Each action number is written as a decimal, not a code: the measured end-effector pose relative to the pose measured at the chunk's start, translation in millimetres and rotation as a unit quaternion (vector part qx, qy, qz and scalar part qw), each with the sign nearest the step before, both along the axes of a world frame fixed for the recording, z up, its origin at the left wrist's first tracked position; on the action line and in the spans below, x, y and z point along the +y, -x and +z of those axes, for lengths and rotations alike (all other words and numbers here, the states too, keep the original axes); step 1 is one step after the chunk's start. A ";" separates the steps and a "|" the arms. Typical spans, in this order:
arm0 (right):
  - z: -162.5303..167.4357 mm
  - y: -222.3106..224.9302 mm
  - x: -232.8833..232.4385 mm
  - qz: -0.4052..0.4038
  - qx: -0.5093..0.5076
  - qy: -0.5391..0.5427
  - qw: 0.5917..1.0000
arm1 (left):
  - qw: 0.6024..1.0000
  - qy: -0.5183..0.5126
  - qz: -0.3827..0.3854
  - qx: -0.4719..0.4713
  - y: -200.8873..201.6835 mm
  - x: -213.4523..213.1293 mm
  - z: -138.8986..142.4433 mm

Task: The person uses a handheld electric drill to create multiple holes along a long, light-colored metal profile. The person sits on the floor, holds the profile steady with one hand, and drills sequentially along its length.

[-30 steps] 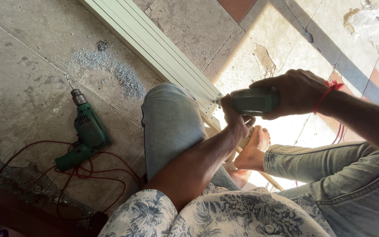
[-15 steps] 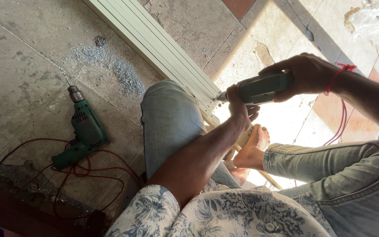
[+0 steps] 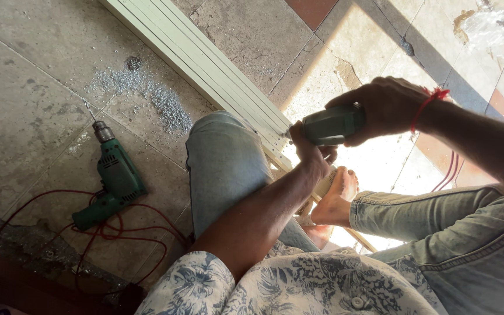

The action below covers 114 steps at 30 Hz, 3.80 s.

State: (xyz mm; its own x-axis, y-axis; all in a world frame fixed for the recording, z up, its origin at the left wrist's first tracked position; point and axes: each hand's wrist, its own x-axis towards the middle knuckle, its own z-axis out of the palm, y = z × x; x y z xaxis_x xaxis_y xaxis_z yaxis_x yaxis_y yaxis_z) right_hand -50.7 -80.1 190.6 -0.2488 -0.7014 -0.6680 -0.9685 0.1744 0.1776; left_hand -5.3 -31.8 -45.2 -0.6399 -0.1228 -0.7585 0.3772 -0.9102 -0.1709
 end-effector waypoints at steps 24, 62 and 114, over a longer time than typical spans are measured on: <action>-8.5 22.5 38.0 -0.018 -0.096 0.078 0.992 | 0.994 0.065 -0.089 -0.005 5.8 17.1 -7.5; -4.7 30.6 74.0 -0.086 -0.160 0.078 0.980 | 0.978 0.111 -0.163 0.064 -21.0 31.1 18.6; -7.7 23.0 56.6 -0.019 -0.137 0.090 0.986 | 0.975 0.121 -0.179 0.045 -22.1 18.9 14.2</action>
